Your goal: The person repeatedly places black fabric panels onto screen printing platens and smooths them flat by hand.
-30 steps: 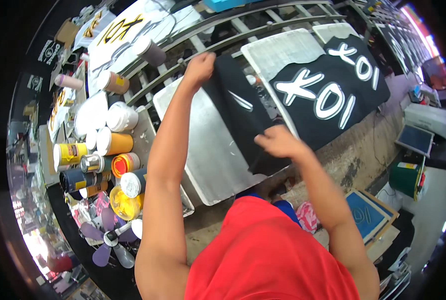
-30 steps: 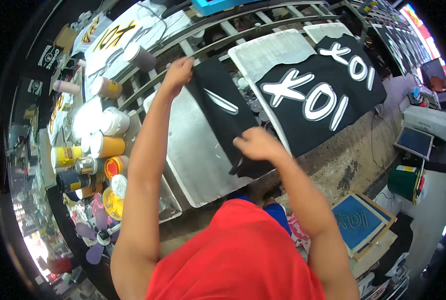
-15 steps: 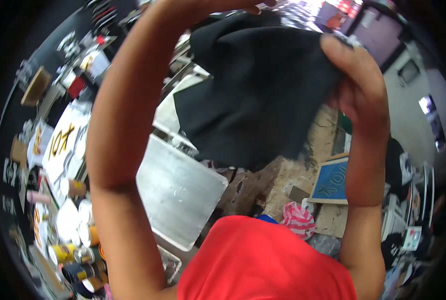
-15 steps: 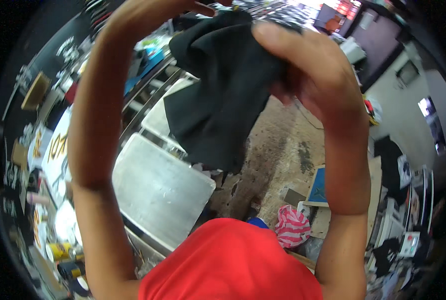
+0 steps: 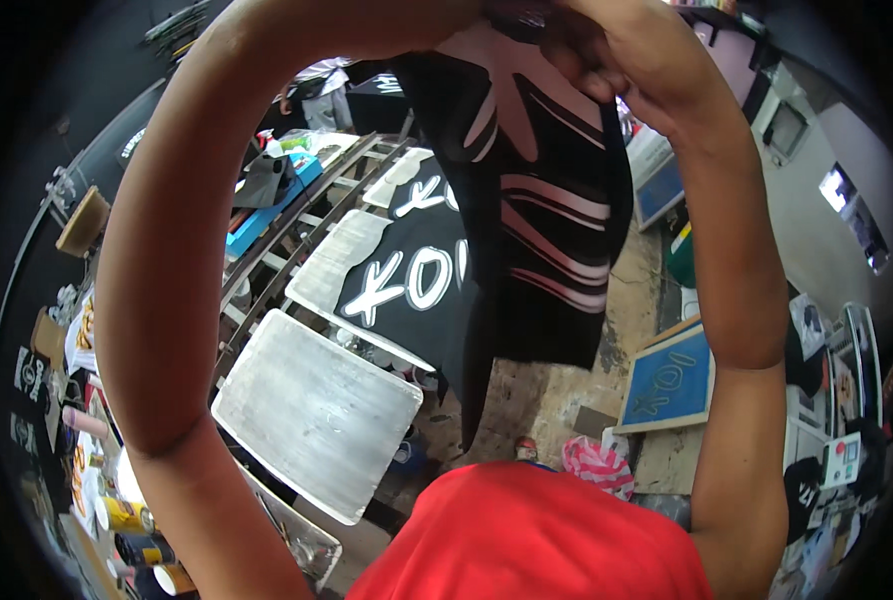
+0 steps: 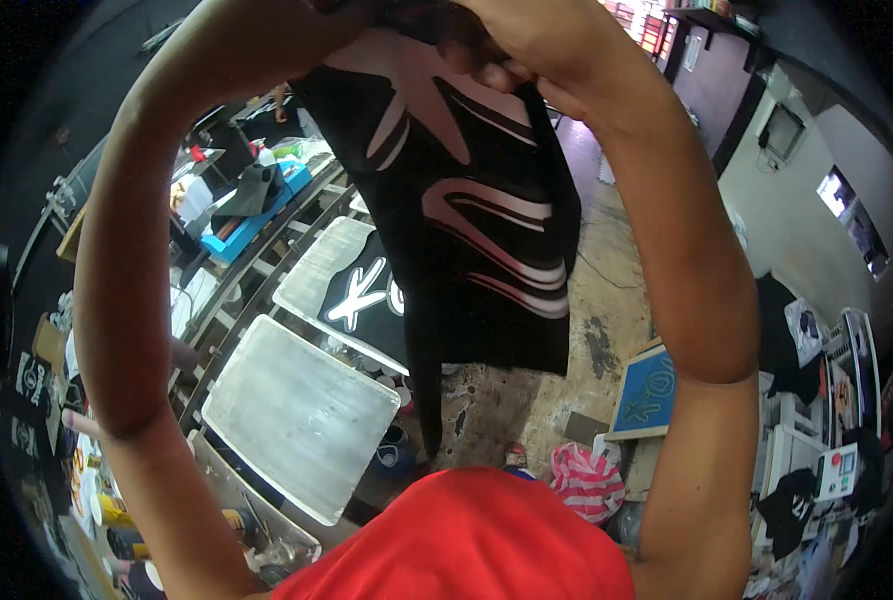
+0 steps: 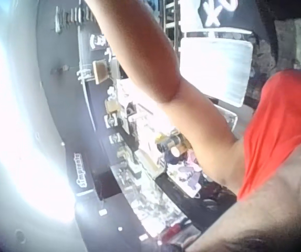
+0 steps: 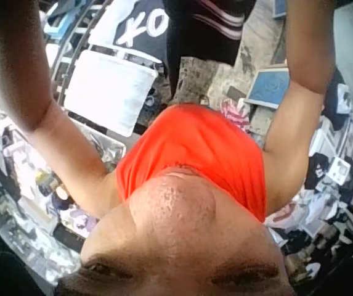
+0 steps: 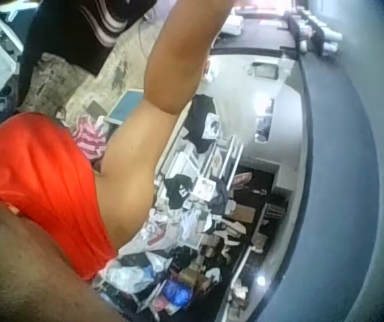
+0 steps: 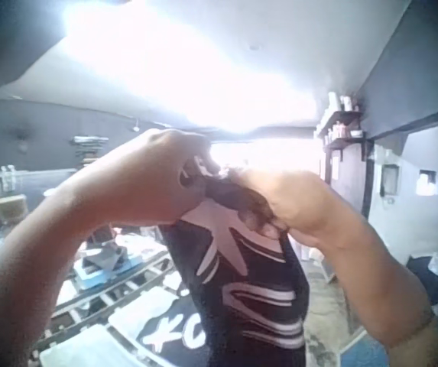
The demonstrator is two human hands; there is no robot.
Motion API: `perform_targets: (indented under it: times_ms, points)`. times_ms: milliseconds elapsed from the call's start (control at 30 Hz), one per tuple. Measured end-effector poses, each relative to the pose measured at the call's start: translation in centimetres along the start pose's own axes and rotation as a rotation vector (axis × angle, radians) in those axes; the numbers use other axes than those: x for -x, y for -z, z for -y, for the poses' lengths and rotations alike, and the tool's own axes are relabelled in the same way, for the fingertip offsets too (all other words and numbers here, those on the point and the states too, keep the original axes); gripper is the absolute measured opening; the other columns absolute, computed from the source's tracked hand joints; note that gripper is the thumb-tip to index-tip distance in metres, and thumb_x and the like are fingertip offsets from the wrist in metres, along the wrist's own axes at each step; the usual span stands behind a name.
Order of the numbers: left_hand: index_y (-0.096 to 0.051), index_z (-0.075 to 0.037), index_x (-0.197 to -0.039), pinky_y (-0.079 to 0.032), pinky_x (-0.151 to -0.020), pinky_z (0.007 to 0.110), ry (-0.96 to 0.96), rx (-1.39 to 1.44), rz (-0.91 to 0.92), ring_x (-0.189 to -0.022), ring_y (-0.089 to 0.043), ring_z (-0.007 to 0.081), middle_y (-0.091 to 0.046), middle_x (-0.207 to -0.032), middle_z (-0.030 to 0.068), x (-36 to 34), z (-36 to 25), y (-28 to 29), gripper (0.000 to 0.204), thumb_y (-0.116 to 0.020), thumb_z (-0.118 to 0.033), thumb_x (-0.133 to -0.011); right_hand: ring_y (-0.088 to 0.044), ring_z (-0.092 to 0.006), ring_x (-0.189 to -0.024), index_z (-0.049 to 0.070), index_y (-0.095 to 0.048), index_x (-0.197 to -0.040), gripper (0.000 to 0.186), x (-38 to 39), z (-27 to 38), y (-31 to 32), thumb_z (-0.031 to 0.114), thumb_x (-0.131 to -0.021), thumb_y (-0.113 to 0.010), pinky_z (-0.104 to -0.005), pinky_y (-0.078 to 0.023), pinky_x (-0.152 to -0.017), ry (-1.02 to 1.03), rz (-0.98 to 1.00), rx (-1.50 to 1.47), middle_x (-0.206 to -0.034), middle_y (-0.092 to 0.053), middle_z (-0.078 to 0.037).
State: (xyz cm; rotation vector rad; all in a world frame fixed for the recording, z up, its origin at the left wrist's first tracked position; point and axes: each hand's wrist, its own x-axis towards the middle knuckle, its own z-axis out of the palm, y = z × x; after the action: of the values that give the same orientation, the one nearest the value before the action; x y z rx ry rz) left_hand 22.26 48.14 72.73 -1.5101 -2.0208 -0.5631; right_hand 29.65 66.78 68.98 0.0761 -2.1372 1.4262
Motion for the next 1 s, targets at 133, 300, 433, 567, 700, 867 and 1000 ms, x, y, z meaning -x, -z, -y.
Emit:
perform_targets:
  times_ms: [133,300,433,567,700,867,1000]
  points:
    - [-0.069,-0.001,-0.09,-0.056,-0.074,0.039,-0.033,-0.056,-0.023,-0.081,-0.07,0.031,-0.071,-0.09,0.0185,-2.5,-1.5,-0.8,0.016,-0.058,-0.012,-0.089,-0.046,-0.0109,-0.042,0.002,-0.065,-0.099,0.029,2.4,1.4,3.3,0.03,-0.102,-0.057,-0.024,-0.034,-0.039,-0.05,-0.007,0.007,-0.062,-0.059,-0.006]
    - [-0.072,-0.003,-0.089,-0.058,-0.078,0.038,-0.308,-0.331,-0.062,-0.084,-0.069,0.0278,-0.071,-0.089,0.016,-6.6,-4.8,-3.9,0.015,-0.057,-0.005,-0.089,-0.057,-0.0131,-0.062,0.002,-0.062,-0.11,0.028,5.6,0.2,8.5,0.026,-0.097,-0.064,-0.0263,-0.044,-0.057,0.437,-0.153,0.362,-0.081,-0.063,-0.006]
    - [-0.073,-0.005,-0.097,-0.058,-0.085,0.036,-0.395,-0.434,0.202,-0.088,-0.07,0.0246,-0.071,-0.099,0.0132,-9.5,-8.9,-6.0,0.017,-0.058,-0.003,-0.089,-0.063,-0.0134,-0.076,0.0,-0.063,-0.121,0.044,6.3,-5.2,12.5,0.023,-0.087,-0.079,-0.0244,-0.05,-0.069,0.427,-0.01,0.116,-0.094,-0.068,-0.009]
    - [-0.074,-0.009,-0.105,-0.057,-0.086,0.034,-0.276,-0.237,0.196,-0.088,-0.069,0.0208,-0.073,-0.101,0.0097,-9.6,-13.5,-6.6,0.018,-0.061,-0.013,-0.093,-0.063,-0.0179,-0.102,0.002,-0.063,-0.123,0.062,8.3,-9.1,16.6,0.032,-0.076,-0.089,-0.0304,-0.049,-0.092,0.213,0.267,-0.125,-0.108,-0.068,-0.009]
    - [-0.073,-0.009,-0.107,-0.055,-0.086,0.035,0.171,-0.063,0.326,-0.089,-0.069,0.0194,-0.074,-0.099,0.009,-11.2,-16.3,-7.8,0.023,-0.06,-0.026,-0.097,-0.059,-0.0153,-0.115,0.003,-0.062,-0.125,0.058,9.2,-12.9,17.2,0.022,-0.077,-0.088,-0.0322,-0.045,-0.1,0.128,0.533,-0.536,-0.116,-0.067,-0.005]
    - [-0.071,-0.005,-0.108,-0.055,-0.085,0.036,0.109,-0.213,0.342,-0.086,-0.069,0.0208,-0.074,-0.096,0.0101,-10.8,-13.1,-8.1,0.027,-0.057,-0.027,-0.099,-0.064,-0.0077,-0.092,0.004,-0.067,-0.117,0.039,7.8,-16.6,19.9,0.019,-0.084,-0.081,-0.0244,-0.05,-0.085,0.032,0.523,-0.491,-0.097,-0.07,0.0]
    - [-0.069,-0.01,-0.105,-0.06,-0.082,0.03,0.056,-0.127,0.17,-0.083,-0.071,0.0162,-0.07,-0.09,0.007,-7.6,-9.7,-8.1,0.02,-0.053,-0.022,-0.104,-0.062,-0.0047,-0.079,0.007,-0.071,-0.103,0.019,5.8,-16.8,22.5,0.024,-0.096,-0.069,-0.0209,-0.051,-0.073,0.292,0.334,-0.352,-0.087,-0.068,0.001]
